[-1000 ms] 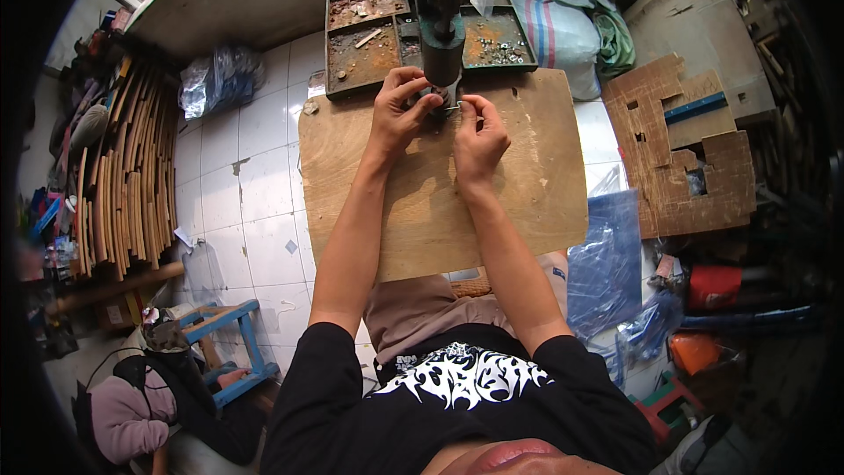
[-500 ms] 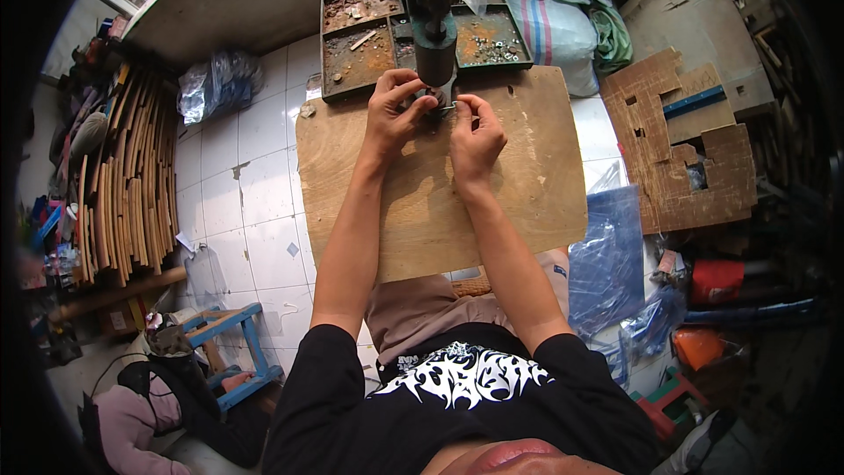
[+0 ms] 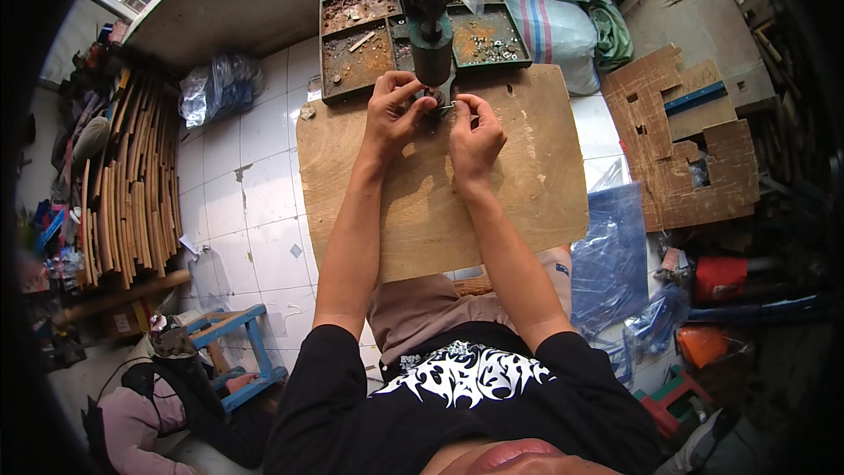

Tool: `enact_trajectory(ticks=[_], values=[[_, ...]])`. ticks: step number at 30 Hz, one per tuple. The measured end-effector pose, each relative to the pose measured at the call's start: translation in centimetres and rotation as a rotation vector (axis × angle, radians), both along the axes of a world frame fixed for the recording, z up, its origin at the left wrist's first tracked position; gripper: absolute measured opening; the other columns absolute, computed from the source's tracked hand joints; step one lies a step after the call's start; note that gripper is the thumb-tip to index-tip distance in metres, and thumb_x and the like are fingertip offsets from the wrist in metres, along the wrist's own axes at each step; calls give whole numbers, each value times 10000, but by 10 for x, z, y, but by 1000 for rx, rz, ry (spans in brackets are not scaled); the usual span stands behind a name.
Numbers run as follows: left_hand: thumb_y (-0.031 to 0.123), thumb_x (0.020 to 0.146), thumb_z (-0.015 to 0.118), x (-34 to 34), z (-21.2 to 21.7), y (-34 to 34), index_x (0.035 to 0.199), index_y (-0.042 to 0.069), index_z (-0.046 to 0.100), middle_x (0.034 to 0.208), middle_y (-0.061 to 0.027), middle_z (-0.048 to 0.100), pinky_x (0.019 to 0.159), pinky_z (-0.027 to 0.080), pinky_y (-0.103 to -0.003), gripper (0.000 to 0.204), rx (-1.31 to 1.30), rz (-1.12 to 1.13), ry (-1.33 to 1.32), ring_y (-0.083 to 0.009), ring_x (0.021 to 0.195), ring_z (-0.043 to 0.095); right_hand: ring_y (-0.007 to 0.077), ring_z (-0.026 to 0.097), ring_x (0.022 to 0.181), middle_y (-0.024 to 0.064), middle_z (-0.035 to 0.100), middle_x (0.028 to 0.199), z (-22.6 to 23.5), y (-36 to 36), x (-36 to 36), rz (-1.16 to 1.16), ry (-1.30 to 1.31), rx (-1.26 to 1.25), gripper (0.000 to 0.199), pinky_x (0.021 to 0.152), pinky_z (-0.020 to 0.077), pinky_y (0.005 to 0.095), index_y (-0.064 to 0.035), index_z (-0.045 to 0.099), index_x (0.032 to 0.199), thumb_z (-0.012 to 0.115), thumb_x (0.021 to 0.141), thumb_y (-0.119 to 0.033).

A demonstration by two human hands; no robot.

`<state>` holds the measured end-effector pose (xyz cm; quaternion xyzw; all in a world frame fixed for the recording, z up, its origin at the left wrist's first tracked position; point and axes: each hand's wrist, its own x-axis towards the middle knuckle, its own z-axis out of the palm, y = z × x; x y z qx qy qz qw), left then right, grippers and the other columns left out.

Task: The person manually places small metal eyelets into a punching machine and presses them onto cardboard product packaging. They reach for the eyelets from a tray, position each eyelet, and then pick up and organize a stack of product boxes.

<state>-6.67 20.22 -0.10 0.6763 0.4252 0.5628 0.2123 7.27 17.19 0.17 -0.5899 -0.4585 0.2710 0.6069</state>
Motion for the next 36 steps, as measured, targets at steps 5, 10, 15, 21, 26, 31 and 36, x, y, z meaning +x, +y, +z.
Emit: enact_trajectory(ticks=[5,10,15,21,26,31,36], values=[[162,770,809,1,2,-1,990,-25,698,983,-111,612,785,474,-328,308,7,9,28,-245,926,567,255,668,744,144,696,847,-3,1,1,5,10,16,103,689,511,344,7,695,924,648,884,-77],[201,793,789,2,4,-1,1004,-4,703,975,-110,610,803,466,-337,306,11,46,90,-260,921,564,209,647,710,121,693,839,0,0,2,16,28,16,106,649,502,315,3,699,928,653,885,-82],[206,794,788,5,11,-4,1015,9,706,978,-107,610,815,465,-342,307,1,52,106,-260,929,563,208,646,706,120,693,833,2,-1,2,8,13,23,107,643,500,313,2,699,930,652,886,-84],[195,788,789,4,9,-4,1034,19,711,991,-105,615,820,467,-345,313,1,47,100,-259,942,565,209,647,704,119,694,828,3,-2,1,14,29,21,105,647,501,315,2,697,928,649,887,-82],[182,781,792,4,9,-3,1047,25,715,996,-106,624,821,470,-344,318,9,47,117,-256,951,571,217,652,714,123,693,831,-1,0,1,4,16,47,105,660,503,321,3,695,929,646,889,-80],[182,778,796,4,9,-4,1055,28,717,993,-105,629,829,472,-343,326,-12,41,103,-252,951,575,226,661,734,126,694,838,-3,0,1,14,35,25,106,671,505,324,5,693,933,647,886,-78],[190,777,801,3,7,-2,1059,28,718,1002,-104,632,835,475,-341,336,-10,35,107,-248,959,577,244,666,745,134,695,845,-3,0,1,13,28,29,103,682,506,334,4,692,935,643,883,-70]])
